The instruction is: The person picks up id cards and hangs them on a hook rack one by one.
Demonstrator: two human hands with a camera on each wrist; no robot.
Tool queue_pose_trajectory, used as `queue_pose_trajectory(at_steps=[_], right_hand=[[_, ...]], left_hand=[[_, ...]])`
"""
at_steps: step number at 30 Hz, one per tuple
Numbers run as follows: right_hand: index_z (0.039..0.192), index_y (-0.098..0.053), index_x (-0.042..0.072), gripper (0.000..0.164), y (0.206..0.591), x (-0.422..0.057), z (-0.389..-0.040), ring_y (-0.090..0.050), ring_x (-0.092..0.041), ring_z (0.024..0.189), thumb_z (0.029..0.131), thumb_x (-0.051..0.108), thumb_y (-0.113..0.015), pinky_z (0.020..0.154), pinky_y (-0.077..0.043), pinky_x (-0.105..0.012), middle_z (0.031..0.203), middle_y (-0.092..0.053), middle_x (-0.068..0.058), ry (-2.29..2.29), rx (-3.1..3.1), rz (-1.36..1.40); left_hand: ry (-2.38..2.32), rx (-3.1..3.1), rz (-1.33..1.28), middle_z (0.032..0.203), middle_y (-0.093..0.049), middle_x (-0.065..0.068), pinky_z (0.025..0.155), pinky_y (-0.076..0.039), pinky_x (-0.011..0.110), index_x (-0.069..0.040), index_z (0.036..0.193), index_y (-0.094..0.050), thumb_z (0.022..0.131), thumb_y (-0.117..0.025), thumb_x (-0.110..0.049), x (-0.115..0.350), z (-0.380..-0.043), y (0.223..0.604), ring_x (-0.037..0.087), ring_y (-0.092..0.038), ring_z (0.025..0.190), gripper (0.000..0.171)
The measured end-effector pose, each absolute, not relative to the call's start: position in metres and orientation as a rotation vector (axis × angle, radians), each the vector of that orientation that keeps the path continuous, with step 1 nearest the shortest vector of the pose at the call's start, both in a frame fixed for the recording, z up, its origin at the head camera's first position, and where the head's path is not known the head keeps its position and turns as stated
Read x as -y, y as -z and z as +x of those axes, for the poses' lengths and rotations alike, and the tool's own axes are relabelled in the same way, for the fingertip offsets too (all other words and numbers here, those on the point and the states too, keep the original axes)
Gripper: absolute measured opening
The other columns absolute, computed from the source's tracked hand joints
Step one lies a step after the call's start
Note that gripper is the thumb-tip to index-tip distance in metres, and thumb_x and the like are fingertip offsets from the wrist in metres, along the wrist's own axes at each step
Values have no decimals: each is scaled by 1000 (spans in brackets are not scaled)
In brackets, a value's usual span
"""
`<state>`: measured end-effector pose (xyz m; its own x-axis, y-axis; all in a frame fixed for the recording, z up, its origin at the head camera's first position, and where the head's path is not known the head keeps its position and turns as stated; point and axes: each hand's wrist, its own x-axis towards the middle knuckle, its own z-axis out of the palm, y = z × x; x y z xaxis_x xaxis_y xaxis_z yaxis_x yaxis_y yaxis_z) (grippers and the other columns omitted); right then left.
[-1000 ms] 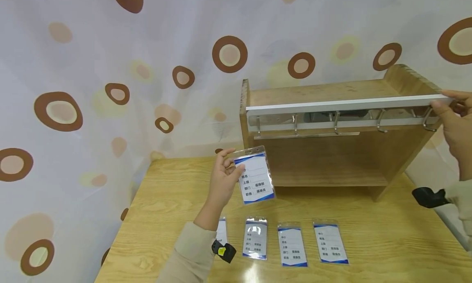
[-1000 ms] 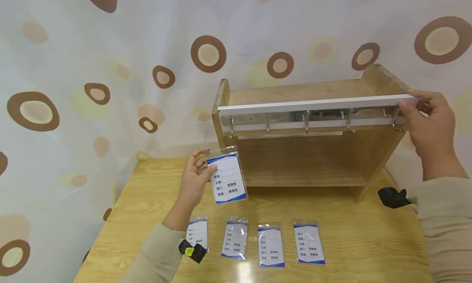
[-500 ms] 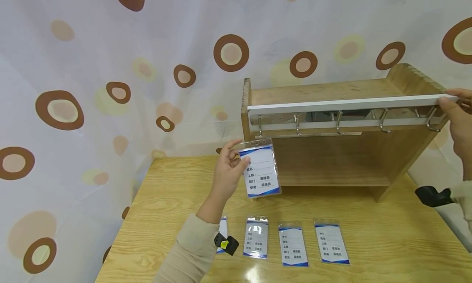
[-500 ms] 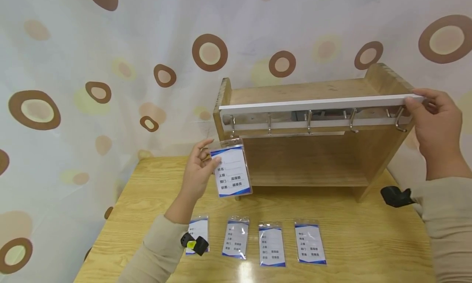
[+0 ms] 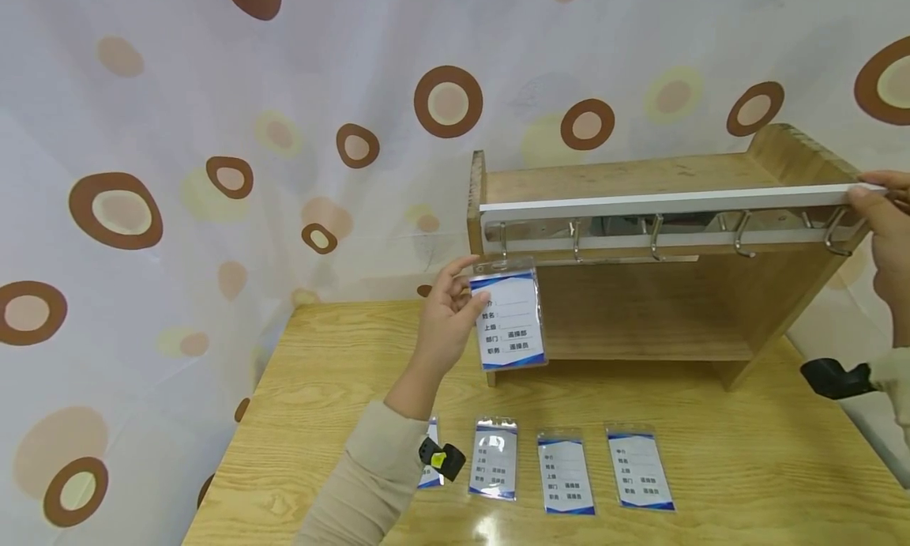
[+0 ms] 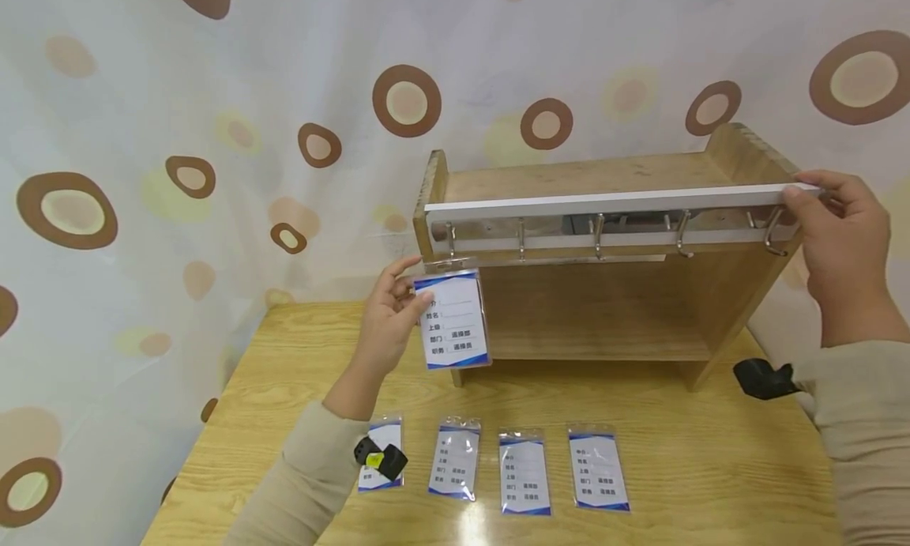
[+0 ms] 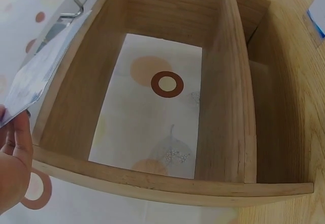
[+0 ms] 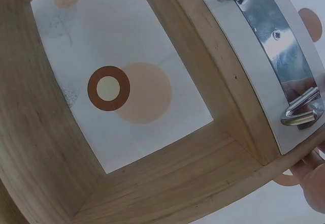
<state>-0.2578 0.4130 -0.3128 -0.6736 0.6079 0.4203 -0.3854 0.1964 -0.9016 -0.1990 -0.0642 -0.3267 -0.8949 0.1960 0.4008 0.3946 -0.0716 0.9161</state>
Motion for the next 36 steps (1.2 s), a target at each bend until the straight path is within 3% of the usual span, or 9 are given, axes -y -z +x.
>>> queue_pose_trajectory(at_steps=[4, 8, 12, 15, 18, 23, 30, 35, 36], right_hand=[[102, -63, 3, 26, 350, -466, -292, -46, -6, 78, 76, 6, -64, 64, -33, -14, 88, -57, -3, -1593, 1669, -100], [102, -60, -1, 32, 385, -516, -327, -51, -9, 76, 72, 5, -68, 57, -36, -15, 95, -58, -8, -1703, 1608, 31], [101, -61, 1, 24, 338, -444, -281, -49, -9, 75, 77, 1, -62, 60, -34, -15, 89, -56, -5, -1705, 1644, -73], [97, -64, 8, 19, 298, -382, -238, -45, -6, 73, 81, 2, -57, 62, -33, -12, 82, -52, 2, -1605, 1719, -159], [96, -64, 13, 22, 280, -354, -219, -44, -3, 72, 83, 0, -52, 62, -33, -9, 81, -50, 5, -1568, 1755, -197], [100, -63, 12, 23, 279, -350, -215, -43, -3, 72, 84, 1, -50, 61, -33, -9, 81, -49, 6, -1491, 1810, -214], [101, -63, 12, 23, 282, -355, -216, -43, -2, 73, 83, 2, -52, 62, -34, -8, 83, -50, 9, -1459, 1812, -207], [100, -64, 13, 22, 283, -358, -217, -43, -2, 74, 83, 3, -54, 63, -33, -9, 85, -50, 10, -1444, 1802, -230], [101, -63, 12, 22, 297, -381, -233, -44, -2, 76, 82, 5, -55, 63, -33, -10, 87, -52, 8, -1429, 1803, -202]], left_hand=[[2109, 2054, -667, 98, -53, 14, 62, -49, 29, -9, 123, -42, 85, -48, 3, 62, -203, 327, 16, -55, 71, 40], [2106, 2052, -660, 97, -52, 13, 59, -48, 27, -8, 121, -43, 85, -48, 4, 61, -206, 329, 15, -53, 67, 39], [2113, 2051, -642, 94, -51, 11, 54, -44, 22, -8, 120, -44, 84, -49, 3, 60, -208, 331, 14, -49, 63, 38], [2115, 2047, -620, 92, -49, 8, 54, -44, 21, -8, 119, -45, 84, -51, 1, 58, -209, 332, 13, -49, 62, 36], [2101, 2052, -557, 90, -48, 5, 54, -45, 22, -7, 117, -47, 84, -53, -3, 55, -209, 330, 12, -48, 62, 33], [2053, 2055, -413, 83, -49, 2, 51, -42, 20, -4, 113, -51, 83, -54, -3, 49, -202, 319, 10, -44, 59, 30], [1956, 2084, -337, 72, -50, 8, 48, -40, 19, -1, 110, -53, 83, -54, 0, 43, -188, 303, 11, -43, 56, 27], [1924, 2077, -370, 87, -55, 13, 48, -39, 18, -2, 110, -54, 83, -55, -2, 43, -192, 307, 10, -43, 57, 27], [1915, 2069, -385, 91, -56, 12, 48, -38, 18, -4, 110, -54, 83, -55, -3, 44, -195, 310, 9, -43, 58, 27]])
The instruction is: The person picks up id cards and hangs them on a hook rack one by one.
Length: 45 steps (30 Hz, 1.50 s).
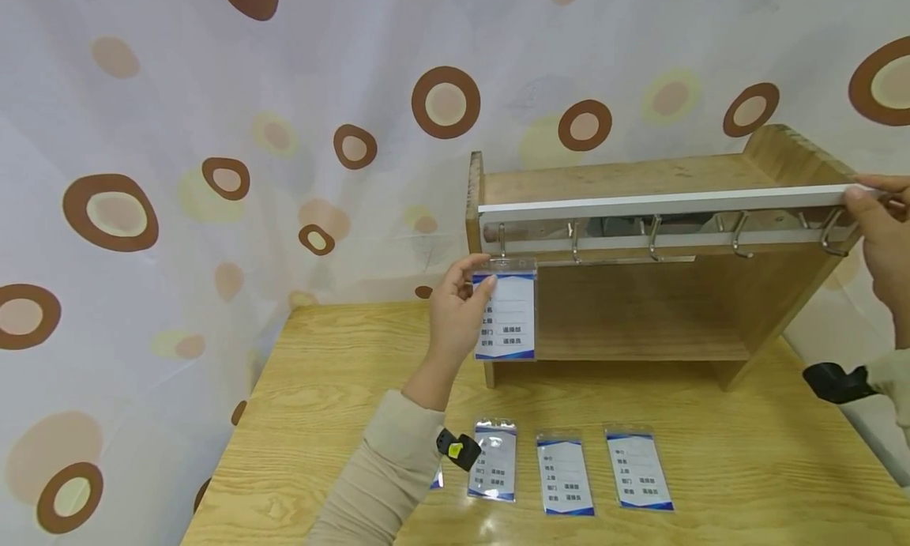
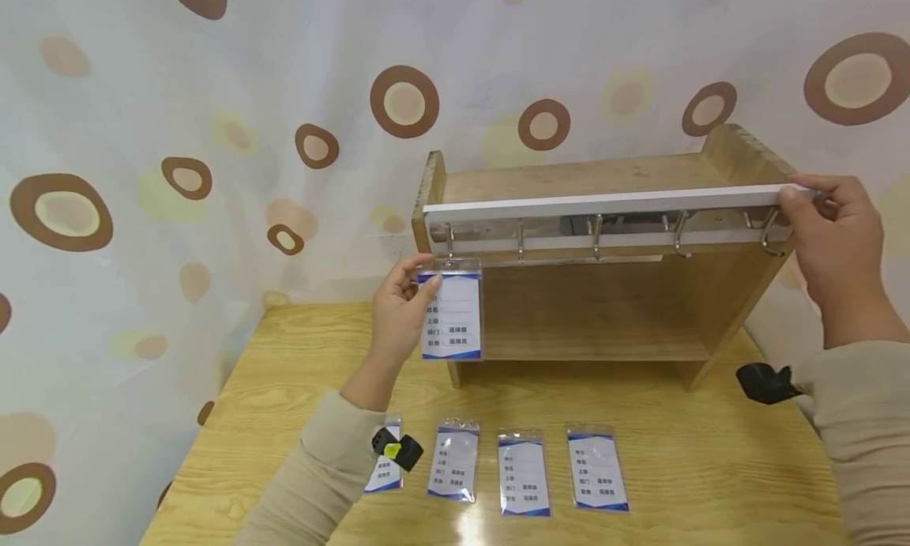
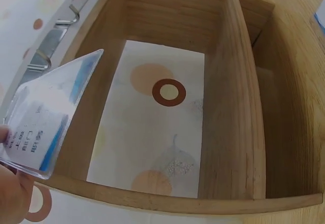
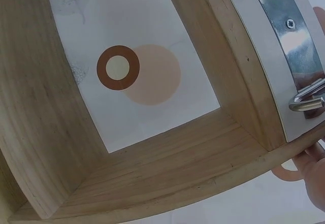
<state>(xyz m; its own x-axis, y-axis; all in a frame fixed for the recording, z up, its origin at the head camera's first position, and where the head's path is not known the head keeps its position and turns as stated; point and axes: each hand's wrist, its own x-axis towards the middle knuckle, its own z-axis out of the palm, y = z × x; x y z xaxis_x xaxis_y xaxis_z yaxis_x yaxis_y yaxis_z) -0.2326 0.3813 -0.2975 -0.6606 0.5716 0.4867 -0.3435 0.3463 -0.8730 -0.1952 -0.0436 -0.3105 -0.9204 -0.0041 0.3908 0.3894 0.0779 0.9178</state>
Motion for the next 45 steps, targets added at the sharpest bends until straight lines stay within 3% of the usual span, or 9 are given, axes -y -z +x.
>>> queue_pose_trajectory(at_steps=[5, 10, 12, 17, 20, 24, 34, 40, 45], right_hand=[[101, -64, 13, 22, 297, -383, -232, -44, 0, 72, 82, 5, -56, 62, -32, -11, 83, -53, 11, -1345, 1805, -184], [101, -64, 11, 22, 292, -377, -227, -43, -1, 70, 82, 3, -55, 60, -32, -11, 84, -52, 11, -1349, 1804, -177], [103, -63, 8, 22, 302, -392, -236, -45, -1, 72, 81, 5, -57, 61, -34, -11, 86, -53, 8, -1401, 1791, -114], [104, -61, 6, 23, 310, -401, -242, -48, -2, 73, 81, 5, -58, 61, -36, -10, 84, -55, 5, -1497, 1774, -37], [103, -62, 10, 23, 298, -381, -230, -46, -2, 70, 82, 4, -55, 61, -36, -9, 79, -53, 8, -1430, 1814, -157], [102, -62, 7, 21, 296, -379, -227, -46, -1, 69, 82, 3, -55, 61, -36, -8, 78, -54, 7, -1468, 1779, -56], [102, -62, 13, 24, 291, -371, -225, -45, -1, 71, 83, 1, -52, 61, -35, -7, 81, -51, 9, -1429, 1825, -173], [106, -60, 5, 24, 310, -402, -242, -49, -1, 73, 82, 6, -56, 62, -37, -10, 84, -54, 6, -1479, 1792, -17], [106, -60, 11, 24, 296, -383, -229, -46, -1, 75, 84, 5, -53, 63, -36, -8, 85, -51, 6, -1463, 1837, -137]], left_hand=[[1863, 2017, -458, 94, -55, 9, 47, -36, 17, -5, 108, -56, 82, -57, -5, 43, -207, 322, 7, -41, 57, 25], [1853, 1984, -501, 95, -54, 15, 47, -33, 16, 4, 106, -54, 82, -54, 2, 41, -199, 313, 7, -38, 56, 24], [1844, 1956, -537, 85, -51, 14, 46, -31, 16, 5, 106, -52, 82, -53, 4, 41, -204, 319, 8, -36, 56, 24], [1829, 1903, -576, 69, -41, 2, 46, -30, 18, 1, 108, -51, 82, -54, 2, 43, -219, 340, 12, -34, 59, 26], [1825, 1904, -562, 72, -42, -2, 48, -31, 17, -2, 109, -50, 82, -55, -1, 43, -222, 346, 13, -35, 62, 27], [1814, 1922, -549, 70, -40, -2, 50, -32, 18, -4, 111, -49, 82, -56, -2, 43, -225, 347, 12, -35, 63, 30], [1818, 1954, -523, 79, -52, 19, 55, -37, 16, 4, 111, -46, 81, -54, 6, 43, -208, 325, 10, -45, 67, 32], [1864, 1949, -511, 90, -55, 23, 63, -42, 19, 5, 113, -44, 81, -53, 6, 47, -207, 326, 16, -51, 76, 33], [1872, 1971, -474, 92, -56, 23, 68, -43, 22, 8, 109, -46, 82, -53, 4, 53, -205, 333, 22, -52, 81, 29]])
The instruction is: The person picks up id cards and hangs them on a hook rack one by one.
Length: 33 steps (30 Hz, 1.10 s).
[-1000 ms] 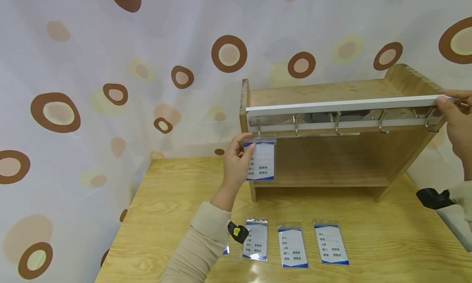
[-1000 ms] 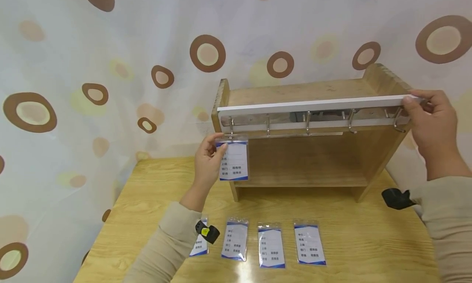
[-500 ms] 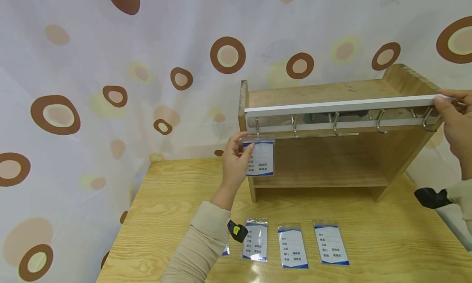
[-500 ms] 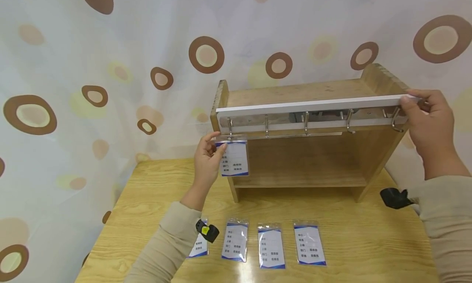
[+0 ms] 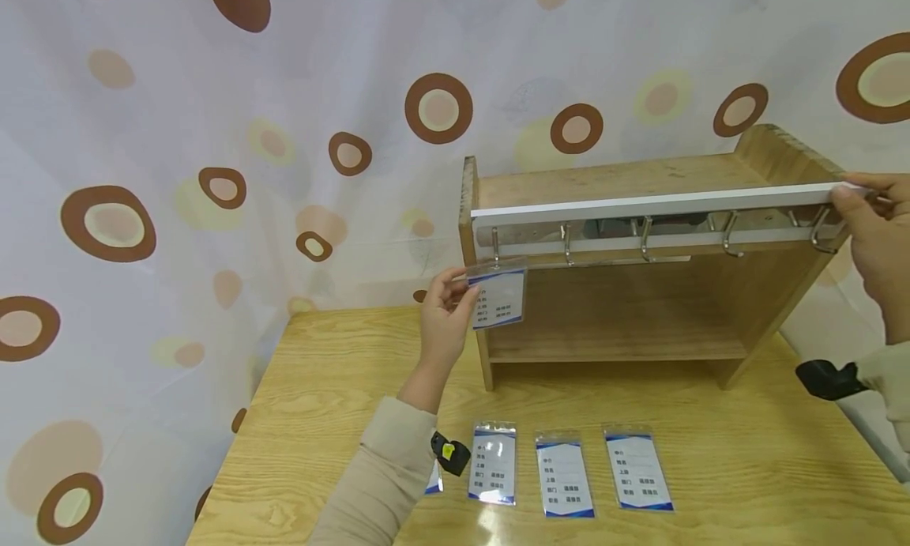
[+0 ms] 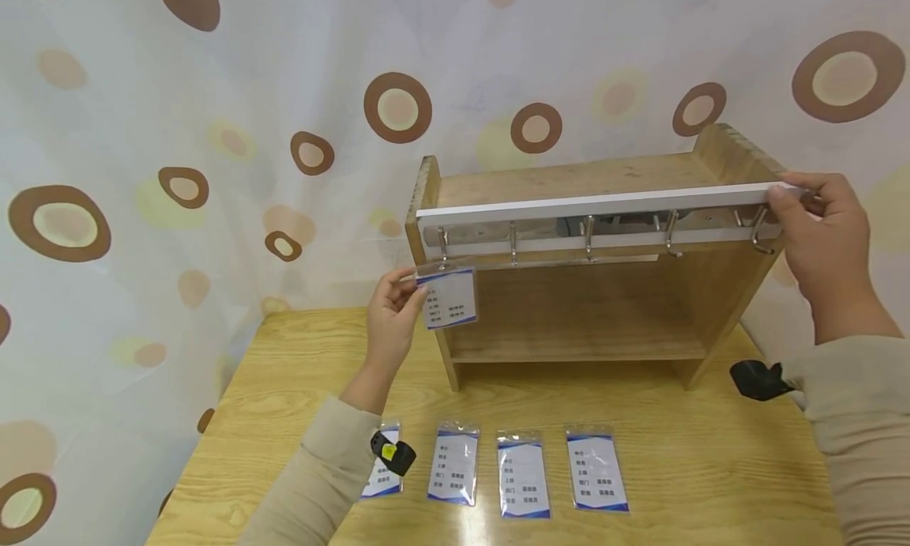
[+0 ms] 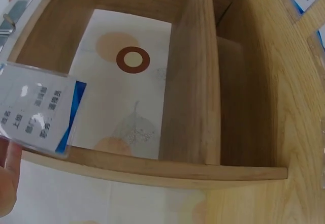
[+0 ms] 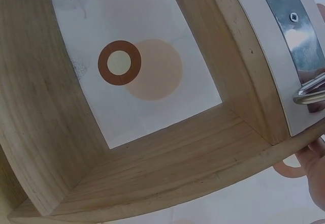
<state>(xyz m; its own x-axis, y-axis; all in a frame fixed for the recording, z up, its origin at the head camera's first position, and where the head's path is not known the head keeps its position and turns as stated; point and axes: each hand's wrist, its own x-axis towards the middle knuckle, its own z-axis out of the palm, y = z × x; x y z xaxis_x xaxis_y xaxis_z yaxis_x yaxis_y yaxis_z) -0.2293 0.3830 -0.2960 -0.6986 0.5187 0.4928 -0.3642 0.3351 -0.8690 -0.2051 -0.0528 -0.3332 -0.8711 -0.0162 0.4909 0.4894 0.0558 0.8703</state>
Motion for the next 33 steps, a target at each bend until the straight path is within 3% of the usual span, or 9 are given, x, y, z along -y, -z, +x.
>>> queue_pose_trajectory(at_steps=[7, 15, 33], right_hand=[[104, -61, 17, 25, 280, -356, -212, -42, 0, 75, 85, 4, -50, 62, -33, -6, 84, -47, 9, -1445, 1864, -213], [105, -60, 19, 24, 283, -358, -214, -42, 0, 76, 86, 7, -51, 61, -33, -7, 85, -47, 11, -1439, 1889, -233], [103, -61, 12, 23, 283, -358, -217, -45, -1, 76, 84, 3, -52, 66, -35, -8, 81, -53, 10, -1492, 1789, -204]], left_hand=[[1909, 2042, -438, 95, -56, 22, 76, -44, 26, 9, 104, -49, 82, -53, 3, 66, -202, 348, 28, -53, 87, 23], [1912, 2185, -344, 96, -56, 19, 78, -43, 26, 7, 104, -51, 82, -54, 0, 84, -198, 370, 26, -53, 88, 23], [1743, 2390, -231, 88, -57, 5, 73, -43, 29, -2, 100, -55, 82, -58, -14, 131, -206, 448, 18, -50, 81, 22]])
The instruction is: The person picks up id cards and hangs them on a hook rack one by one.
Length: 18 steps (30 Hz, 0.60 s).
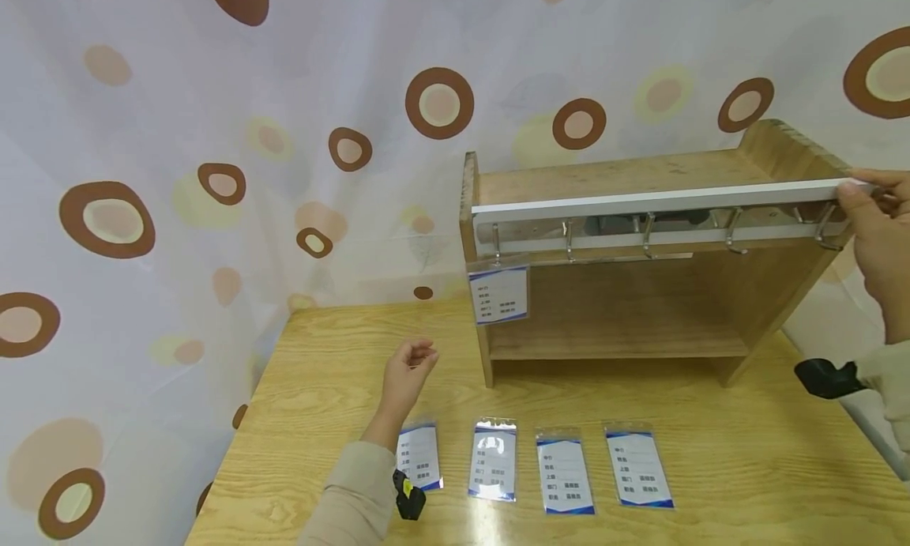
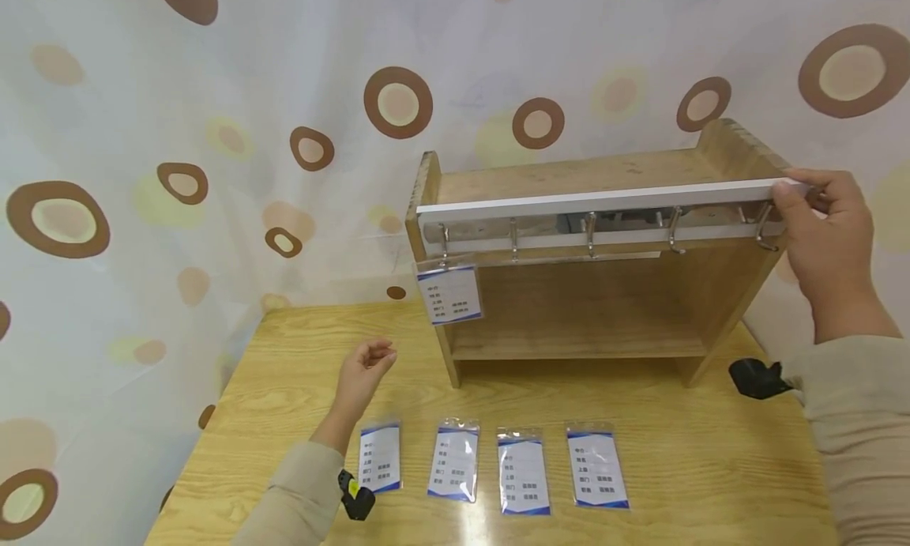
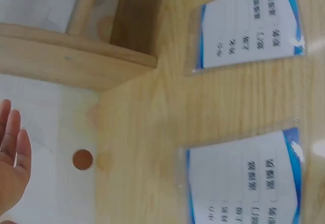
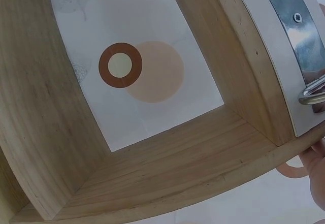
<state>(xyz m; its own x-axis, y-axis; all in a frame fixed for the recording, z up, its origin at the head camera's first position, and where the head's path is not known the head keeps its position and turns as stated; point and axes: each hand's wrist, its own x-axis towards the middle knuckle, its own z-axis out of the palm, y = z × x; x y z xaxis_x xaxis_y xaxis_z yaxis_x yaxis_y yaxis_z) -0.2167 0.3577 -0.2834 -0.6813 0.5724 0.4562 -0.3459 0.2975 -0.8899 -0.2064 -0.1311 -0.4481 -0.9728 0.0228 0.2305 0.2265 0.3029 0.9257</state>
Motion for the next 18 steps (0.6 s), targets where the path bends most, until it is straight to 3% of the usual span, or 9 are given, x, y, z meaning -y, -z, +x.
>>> queue_pose_trajectory(at_steps=[11, 18], right_hand=[[101, -62, 12, 22, 286, -359, -218, -44, -2, 75, 83, 3, -53, 66, -35, -9, 79, -52, 9, -1486, 1772, -197], [101, -62, 14, 23, 285, -358, -218, -42, -1, 74, 84, 4, -52, 64, -33, -9, 78, -50, 10, -1451, 1795, -240]], left_hand=[[1715, 2644, 92, 103, -54, 17, 80, -42, 38, 3, 107, -52, 80, -60, -11, 147, -206, 484, 31, -49, 96, 31], [1629, 2759, 216, 116, -47, 20, 90, -30, 49, 3, 114, -49, 79, -60, -10, 156, -200, 500, 39, -37, 109, 38]])
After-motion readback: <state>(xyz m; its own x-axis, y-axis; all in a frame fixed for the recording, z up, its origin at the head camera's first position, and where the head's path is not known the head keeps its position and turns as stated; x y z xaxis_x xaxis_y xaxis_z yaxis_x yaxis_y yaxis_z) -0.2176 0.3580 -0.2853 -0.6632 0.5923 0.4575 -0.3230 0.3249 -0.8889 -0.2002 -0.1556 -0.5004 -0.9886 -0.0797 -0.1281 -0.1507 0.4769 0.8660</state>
